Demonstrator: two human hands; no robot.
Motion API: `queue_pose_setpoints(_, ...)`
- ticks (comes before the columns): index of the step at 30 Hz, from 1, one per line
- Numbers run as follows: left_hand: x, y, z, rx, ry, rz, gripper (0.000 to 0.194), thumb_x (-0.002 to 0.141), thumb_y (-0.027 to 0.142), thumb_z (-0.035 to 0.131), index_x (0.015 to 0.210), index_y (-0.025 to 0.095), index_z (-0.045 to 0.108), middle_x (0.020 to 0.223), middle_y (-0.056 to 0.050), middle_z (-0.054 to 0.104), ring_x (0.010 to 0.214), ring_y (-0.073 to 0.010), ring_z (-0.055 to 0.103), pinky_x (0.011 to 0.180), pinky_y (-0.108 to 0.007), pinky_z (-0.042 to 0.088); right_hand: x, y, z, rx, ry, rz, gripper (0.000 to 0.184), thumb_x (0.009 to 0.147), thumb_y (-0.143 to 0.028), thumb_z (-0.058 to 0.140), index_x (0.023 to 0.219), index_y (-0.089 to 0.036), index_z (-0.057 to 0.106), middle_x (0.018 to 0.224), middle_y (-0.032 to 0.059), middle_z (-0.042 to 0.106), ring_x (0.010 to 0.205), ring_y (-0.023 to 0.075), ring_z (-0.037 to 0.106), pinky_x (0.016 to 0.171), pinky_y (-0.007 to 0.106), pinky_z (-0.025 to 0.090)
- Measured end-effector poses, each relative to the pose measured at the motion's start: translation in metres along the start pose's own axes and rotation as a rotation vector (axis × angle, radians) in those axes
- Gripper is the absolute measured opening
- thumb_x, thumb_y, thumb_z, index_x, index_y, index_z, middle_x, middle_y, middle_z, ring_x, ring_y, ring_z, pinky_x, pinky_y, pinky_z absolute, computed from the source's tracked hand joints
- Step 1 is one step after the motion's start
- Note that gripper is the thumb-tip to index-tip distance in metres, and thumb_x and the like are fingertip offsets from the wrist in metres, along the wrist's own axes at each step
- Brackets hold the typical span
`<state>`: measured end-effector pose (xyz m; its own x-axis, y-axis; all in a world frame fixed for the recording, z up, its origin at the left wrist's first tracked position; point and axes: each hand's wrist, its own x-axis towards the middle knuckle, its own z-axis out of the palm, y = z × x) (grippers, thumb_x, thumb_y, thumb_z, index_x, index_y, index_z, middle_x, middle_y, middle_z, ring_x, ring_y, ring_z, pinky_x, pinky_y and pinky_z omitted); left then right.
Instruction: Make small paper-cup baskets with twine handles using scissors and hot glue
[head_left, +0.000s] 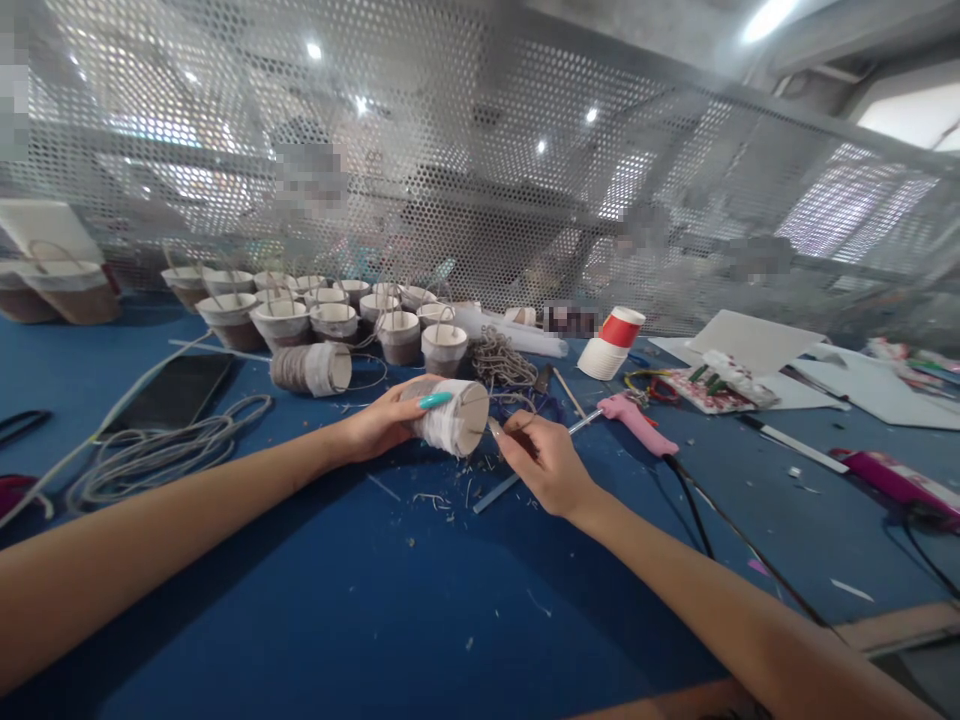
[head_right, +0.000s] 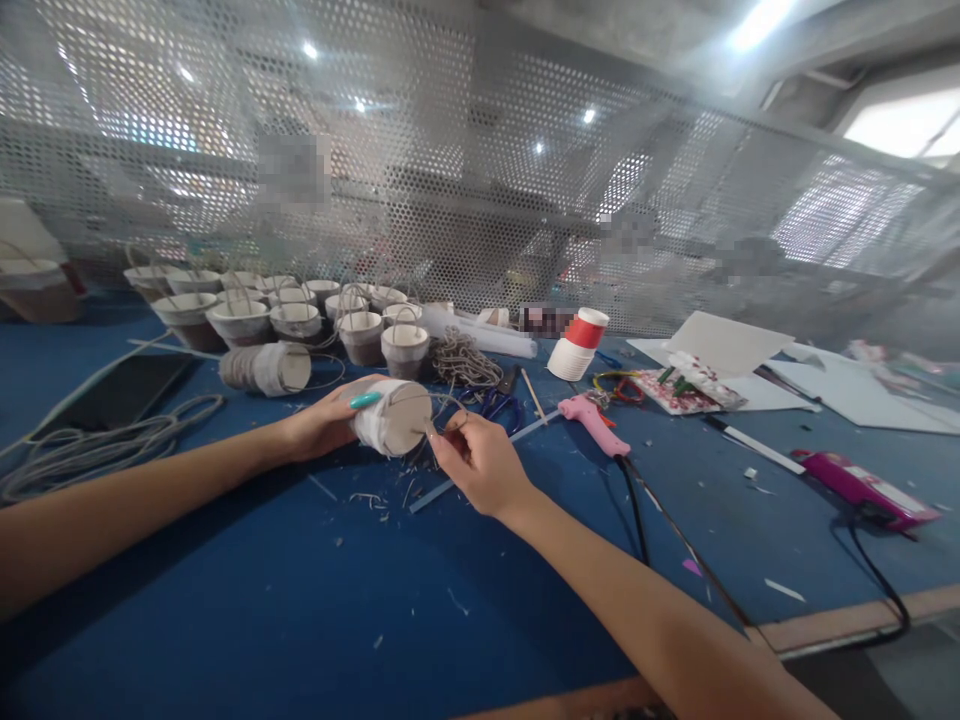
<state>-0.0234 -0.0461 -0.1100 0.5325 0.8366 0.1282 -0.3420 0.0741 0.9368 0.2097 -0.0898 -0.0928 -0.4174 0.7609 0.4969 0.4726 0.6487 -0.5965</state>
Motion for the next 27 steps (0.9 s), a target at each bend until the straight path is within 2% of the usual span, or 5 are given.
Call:
queue_pose_setpoints(7, -0.001, 0.000, -0.001, 0.013, 0.005, -0.023, 0.049, 0.066, 0.038, 0.069, 0.109, 0.020, 0.056, 0.103, -0.007, 0.060, 0.086, -0.0205, 0.056, 0.069, -0.028, 0.044, -0.002, 0.003, -0.004, 0.076, 0.046, -0.085, 0.024, 0.087, -0.038, 0.042, 0.072, -0.019, 0.045, 0.061, -0.0024, 0.043, 0.051, 0.0096, 0.039, 0.051, 0.025, 0.033)
queue_pose_setpoints(13, 0.001, -0.001, -0.002, 0.030, -0.004, -0.043, 0.047, 0.064, 0.040, 0.069, 0.104, 0.018, 0.059, 0.097, -0.007, 0.061, 0.081, -0.0193, 0.055, 0.065, -0.026, 0.042, -0.003, -0.003, -0.013, -0.059, 0.258, -0.302, 0.031, 0.088, -0.046, 0.034, 0.082, -0.019, 0.049, 0.075, 0.0051, 0.049, 0.071, 0.0177, 0.046, 0.065, 0.034, 0.038)
queue_pose_setpoints(16, 0.002, 0.000, 0.001, 0.062, 0.021, -0.082, 0.047, 0.062, 0.040, 0.071, 0.102, 0.018, 0.058, 0.093, -0.006, 0.061, 0.077, -0.0175, 0.055, 0.063, -0.025, 0.041, -0.001, -0.008, -0.015, -0.091, 0.293, -0.323, 0.024, 0.090, -0.037, 0.036, 0.081, -0.021, 0.050, 0.072, 0.0040, 0.050, 0.071, 0.0174, 0.045, 0.068, 0.035, 0.038)
queue_pose_setpoints(20, 0.002, 0.002, 0.005, 0.107, 0.006, -0.089, 0.046, 0.062, 0.041, 0.070, 0.100, 0.017, 0.059, 0.089, -0.005, 0.062, 0.075, -0.0173, 0.055, 0.061, -0.025, 0.040, 0.001, -0.012, -0.011, -0.081, 0.279, -0.305, 0.016, 0.089, -0.022, 0.044, 0.074, -0.022, 0.049, 0.063, 0.0001, 0.049, 0.062, 0.0139, 0.043, 0.061, 0.029, 0.037)
queue_pose_setpoints(27, 0.002, 0.004, 0.007, 0.139, -0.018, -0.054, 0.045, 0.064, 0.041, 0.068, 0.101, 0.017, 0.058, 0.090, -0.006, 0.061, 0.076, -0.0185, 0.055, 0.061, -0.025, 0.041, 0.002, -0.016, -0.007, -0.129, 0.303, -0.327, 0.021, 0.086, -0.019, 0.049, 0.066, -0.022, 0.045, 0.055, -0.0021, 0.042, 0.055, 0.0120, 0.040, 0.053, 0.027, 0.035)
